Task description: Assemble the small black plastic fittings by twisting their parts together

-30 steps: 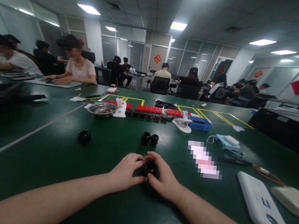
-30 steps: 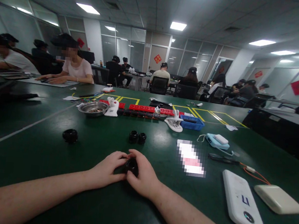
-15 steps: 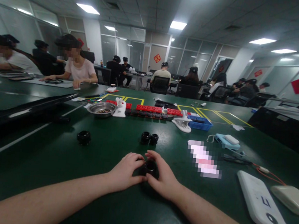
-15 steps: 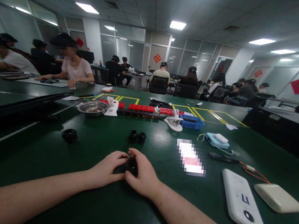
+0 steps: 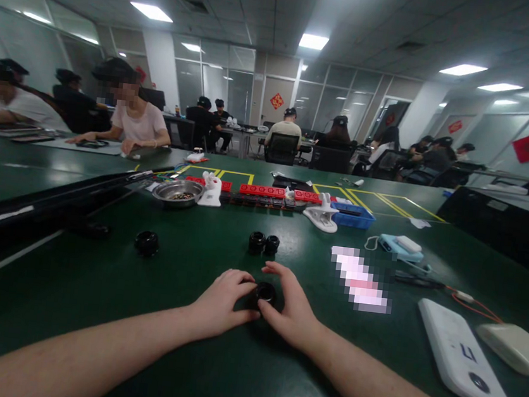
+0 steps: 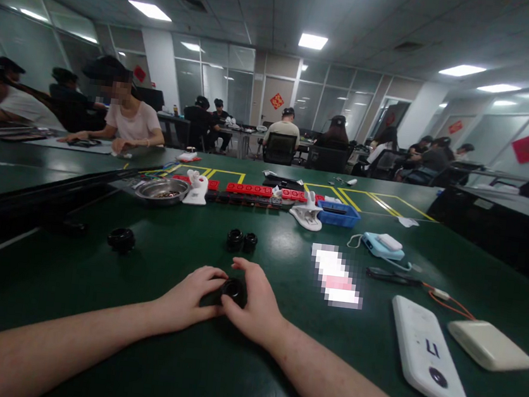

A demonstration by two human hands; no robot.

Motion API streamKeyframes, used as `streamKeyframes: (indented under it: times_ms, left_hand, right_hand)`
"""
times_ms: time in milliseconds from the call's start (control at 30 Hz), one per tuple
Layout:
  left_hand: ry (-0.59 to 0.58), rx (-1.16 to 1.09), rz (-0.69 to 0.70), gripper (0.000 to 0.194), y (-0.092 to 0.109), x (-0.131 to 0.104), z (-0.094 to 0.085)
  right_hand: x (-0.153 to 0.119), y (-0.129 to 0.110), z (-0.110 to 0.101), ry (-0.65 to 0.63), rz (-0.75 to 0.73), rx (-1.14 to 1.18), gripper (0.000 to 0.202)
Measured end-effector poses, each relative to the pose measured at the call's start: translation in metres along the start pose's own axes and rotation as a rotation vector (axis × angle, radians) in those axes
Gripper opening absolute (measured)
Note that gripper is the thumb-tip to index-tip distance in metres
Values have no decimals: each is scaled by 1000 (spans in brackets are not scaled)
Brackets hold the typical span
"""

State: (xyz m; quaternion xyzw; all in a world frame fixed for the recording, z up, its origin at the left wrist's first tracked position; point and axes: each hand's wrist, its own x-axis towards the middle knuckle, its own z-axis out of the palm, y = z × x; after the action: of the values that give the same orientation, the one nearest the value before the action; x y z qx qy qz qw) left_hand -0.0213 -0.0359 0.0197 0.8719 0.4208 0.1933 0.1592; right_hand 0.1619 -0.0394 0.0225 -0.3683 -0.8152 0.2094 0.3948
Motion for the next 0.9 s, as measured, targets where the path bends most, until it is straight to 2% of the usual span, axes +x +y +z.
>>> streamKeyframes:
  times_ms: [133, 300, 367, 467, 567, 633, 767, 900]
  left_hand:
    - [-13, -14, -19, 30, 2, 0, -1]
    - [-11, -34, -25, 35, 2, 0, -2]
    - [-8, -27, -22, 34, 1, 0, -1]
    - [-11, -16, -22, 32, 0, 0, 0]
    - [-18, -16, -25, 31, 0, 0, 0]
    - [-21, -21, -30, 33, 0, 0, -1]
    - [-10, -21, -31, 35, 1, 0, -1]
    - [-10, -14, -21, 32, 1, 0, -1]
  right_hand:
    - [1, 2, 2, 15, 85, -36, 45]
    - [0, 0, -1, -82, -36, 49, 53]
    - [0, 0, -2, -65, -38, 39, 55]
    - [1, 2, 0, 7, 32, -14, 53]
    - [2, 3, 1, 15, 93, -32, 48]
    - [2, 2, 0, -15, 68, -2, 47]
    - [0, 1, -2, -83, -29, 59, 59]
    - [0, 3, -1, 3, 30, 1, 54]
